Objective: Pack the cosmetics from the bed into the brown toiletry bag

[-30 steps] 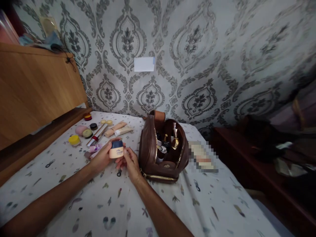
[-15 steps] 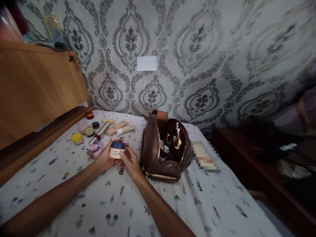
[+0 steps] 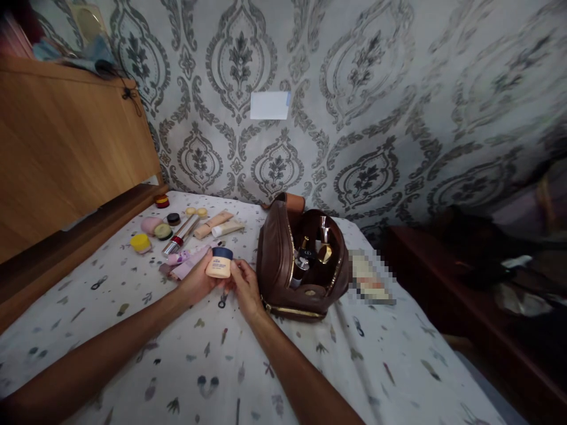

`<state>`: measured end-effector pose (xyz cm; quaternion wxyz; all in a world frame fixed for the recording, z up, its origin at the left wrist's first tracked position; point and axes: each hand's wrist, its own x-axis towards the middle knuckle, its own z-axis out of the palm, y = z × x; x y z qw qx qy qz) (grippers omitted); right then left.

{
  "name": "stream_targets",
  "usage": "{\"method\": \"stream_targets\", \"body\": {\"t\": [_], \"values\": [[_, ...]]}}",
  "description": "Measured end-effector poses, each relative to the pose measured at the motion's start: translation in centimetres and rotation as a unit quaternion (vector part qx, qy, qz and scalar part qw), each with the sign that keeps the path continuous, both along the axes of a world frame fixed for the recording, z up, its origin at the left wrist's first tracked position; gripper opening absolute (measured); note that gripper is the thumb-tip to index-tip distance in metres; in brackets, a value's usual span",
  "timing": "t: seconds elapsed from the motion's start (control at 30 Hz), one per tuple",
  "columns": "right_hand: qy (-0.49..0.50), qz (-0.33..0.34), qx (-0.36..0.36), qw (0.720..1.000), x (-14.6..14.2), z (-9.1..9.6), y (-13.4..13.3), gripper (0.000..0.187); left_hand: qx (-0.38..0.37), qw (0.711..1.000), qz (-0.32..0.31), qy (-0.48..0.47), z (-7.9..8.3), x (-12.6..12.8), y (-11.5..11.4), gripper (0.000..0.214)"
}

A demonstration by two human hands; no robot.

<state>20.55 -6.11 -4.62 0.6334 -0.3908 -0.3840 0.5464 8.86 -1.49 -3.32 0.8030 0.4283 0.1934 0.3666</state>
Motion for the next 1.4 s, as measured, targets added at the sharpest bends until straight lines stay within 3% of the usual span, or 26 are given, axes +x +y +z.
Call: {"method": "stream_targets", "body": {"t": [0.23, 0.4, 0.5, 0.73, 0.97, 1.1, 1.3, 1.4], "values": [[0.015, -0.012, -0.014, 1.0, -0.1, 0.0, 0.0, 0.043, -0.045, 0.999, 0.003, 0.01, -0.3, -0.1, 0.8, 0.067], [0.011, -0.011, -0.018, 1.0, -0.1, 0.1, -0.1, 0.047, -0.053, 0.999, 0.011, 0.005, -0.5, -0.3, 0.7, 0.058], [-0.001, 0.001, -0.021, 1.0, -0.1, 0.1, -0.1, 0.047, -0.067, 0.996, 0.057, 0.003, -0.6, -0.5, 0.6, 0.045], [0.024, 0.009, -0.004, 1.0, -0.1, 0.3, 0.0, 0.047, -0.024, 0.995, 0.09, 0.044, -0.4, -0.3, 0.3, 0.033], [0.047, 0.012, 0.0, 0.999, 0.0, 0.6, -0.5, 0.047, -0.029, 0.993, 0.109, 0.04, -0.3, -0.5, 0.1, 0.032], [0.039, 0.03, -0.001, 0.999, 0.0, 1.2, -0.9, 0.059, -0.038, 0.994, 0.092, 0.047, -0.7, -0.7, 0.2, 0.034], [-0.002, 0.062, 0.029, 0.998, 0.1, 3.0, -1.4, 0.056, -0.018, 0.995, 0.064, 0.075, -1.0, -1.1, 0.4, 0.023], [-0.007, 0.057, 0.03, 0.998, 0.1, 3.9, -1.5, 0.065, -0.003, 0.994, 0.077, 0.076, -1.2, -1.2, 0.3, 0.034]]}}
